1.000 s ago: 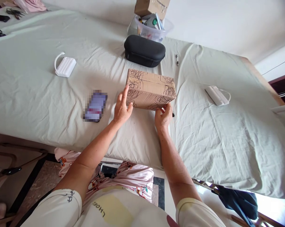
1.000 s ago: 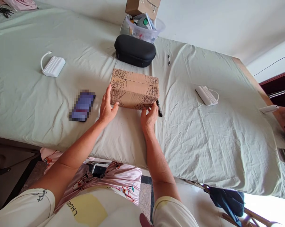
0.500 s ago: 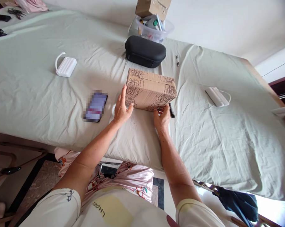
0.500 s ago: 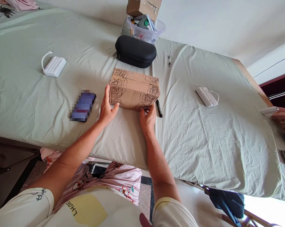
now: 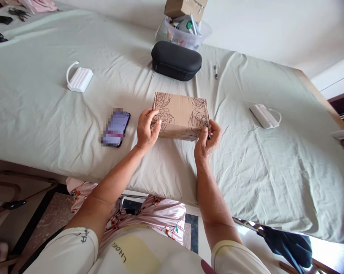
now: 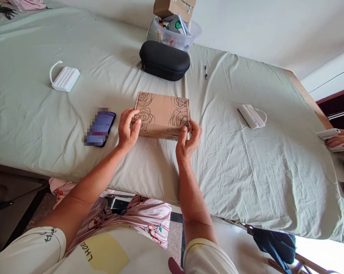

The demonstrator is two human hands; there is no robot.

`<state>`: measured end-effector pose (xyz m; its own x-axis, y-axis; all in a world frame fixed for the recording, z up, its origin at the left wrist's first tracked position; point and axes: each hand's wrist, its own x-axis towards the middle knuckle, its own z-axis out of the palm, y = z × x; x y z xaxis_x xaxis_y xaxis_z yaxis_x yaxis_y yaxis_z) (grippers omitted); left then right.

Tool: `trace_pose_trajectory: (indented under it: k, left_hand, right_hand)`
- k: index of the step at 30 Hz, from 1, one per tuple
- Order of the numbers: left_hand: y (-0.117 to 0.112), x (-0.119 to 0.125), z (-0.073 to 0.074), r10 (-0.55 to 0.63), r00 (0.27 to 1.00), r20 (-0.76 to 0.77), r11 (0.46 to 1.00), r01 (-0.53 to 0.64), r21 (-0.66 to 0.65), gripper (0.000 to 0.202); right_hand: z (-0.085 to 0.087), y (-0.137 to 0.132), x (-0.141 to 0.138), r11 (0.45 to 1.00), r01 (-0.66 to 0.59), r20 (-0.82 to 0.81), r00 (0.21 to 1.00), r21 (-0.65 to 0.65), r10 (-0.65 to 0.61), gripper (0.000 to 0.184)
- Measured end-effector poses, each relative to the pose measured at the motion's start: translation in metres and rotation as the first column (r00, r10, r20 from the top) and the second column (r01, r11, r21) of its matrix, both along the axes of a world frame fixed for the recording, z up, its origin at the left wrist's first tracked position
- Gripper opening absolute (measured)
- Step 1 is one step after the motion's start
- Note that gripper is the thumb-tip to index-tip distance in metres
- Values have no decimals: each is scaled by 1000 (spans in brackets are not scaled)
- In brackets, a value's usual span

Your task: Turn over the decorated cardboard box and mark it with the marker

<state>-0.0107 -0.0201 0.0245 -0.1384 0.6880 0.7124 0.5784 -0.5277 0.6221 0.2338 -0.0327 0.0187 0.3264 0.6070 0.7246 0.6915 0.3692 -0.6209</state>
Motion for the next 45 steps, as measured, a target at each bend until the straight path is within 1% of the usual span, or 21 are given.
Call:
trace_pose_trajectory:
  k: [3,5,6,8,10,12,14,16,18,21,23,27,29,31,33,35,38,40,42,45]
  left_hand:
    - [0,3,0,67,996,-52,997,-65,39,52]
    - [-2,5,0,125,985,-123,990,-115,88,49]
    - [-4,7,1,137,977,-163,987,-120,109,46]
    - [-9,11,2,108,962,-250,989,-77,128,39]
    - [-14,16,4,29,946,-322,994,7,112,34]
    - [-18,21,5,-42,932,-360,995,72,71,34]
    - [-19,24,6,-78,925,-371,995,97,35,35]
    - [-19,24,6,-78,925,-372,995,97,31,36]
    - [-17,23,6,-71,926,-371,995,93,42,37]
    - [-15,20,4,-81,926,-370,994,100,32,39]
    - [-13,17,3,-80,925,-372,995,95,22,40]
    - [-8,13,0,-37,938,-344,998,52,34,38]
    - [-6,12,-1,-16,947,-320,999,30,39,37]
    - [-4,11,-3,6,956,-294,999,7,44,36]
    - [-2,9,-4,32,963,-268,999,-22,43,36]
    - [0,6,-5,60,968,-244,998,-53,36,42]
    - [2,2,-5,63,972,-225,998,-61,13,54]
    - [0,1,-3,8,972,-233,1000,-8,0,58]
    - [-3,2,-1,-75,962,-263,997,78,2,61]
    - [-7,4,1,-156,938,-310,985,170,16,67]
  right_hand:
    - [2,1,2,1000,19,65,998,3,-19,36]
    - [4,0,-1,998,44,143,988,42,-50,36]
    - [5,-2,-5,997,53,193,979,61,-64,36]
    - [7,-8,-18,996,49,304,950,76,-70,35]
    - [7,-14,-35,999,14,409,912,36,-28,37]
    - [8,-20,-50,999,-16,470,882,-27,27,40]
    - [8,-24,-60,998,-26,499,865,-58,51,44]
    - [8,-24,-62,998,-23,501,864,-64,52,45]
    - [9,-23,-59,997,-20,487,872,-77,55,43]
    - [10,-18,-47,995,-28,453,889,-97,69,41]
    - [9,-13,-36,998,-20,422,906,-67,47,38]
    - [4,-1,-13,999,34,300,953,27,-40,31]
    - [3,3,-6,999,22,226,974,24,-26,31]
    - [2,3,-4,1000,0,167,986,-10,2,31]
    - [4,0,-7,999,-19,137,990,-37,24,31]
    - [6,-6,-15,998,-56,144,988,-36,61,28]
    - [10,-16,-31,985,-172,196,966,-4,169,24]
    - [11,-24,-43,964,-267,244,934,-14,262,25]
    - [11,-30,-54,935,-352,281,894,-45,350,26]
    - [11,-34,-63,907,-418,291,862,-54,415,28]
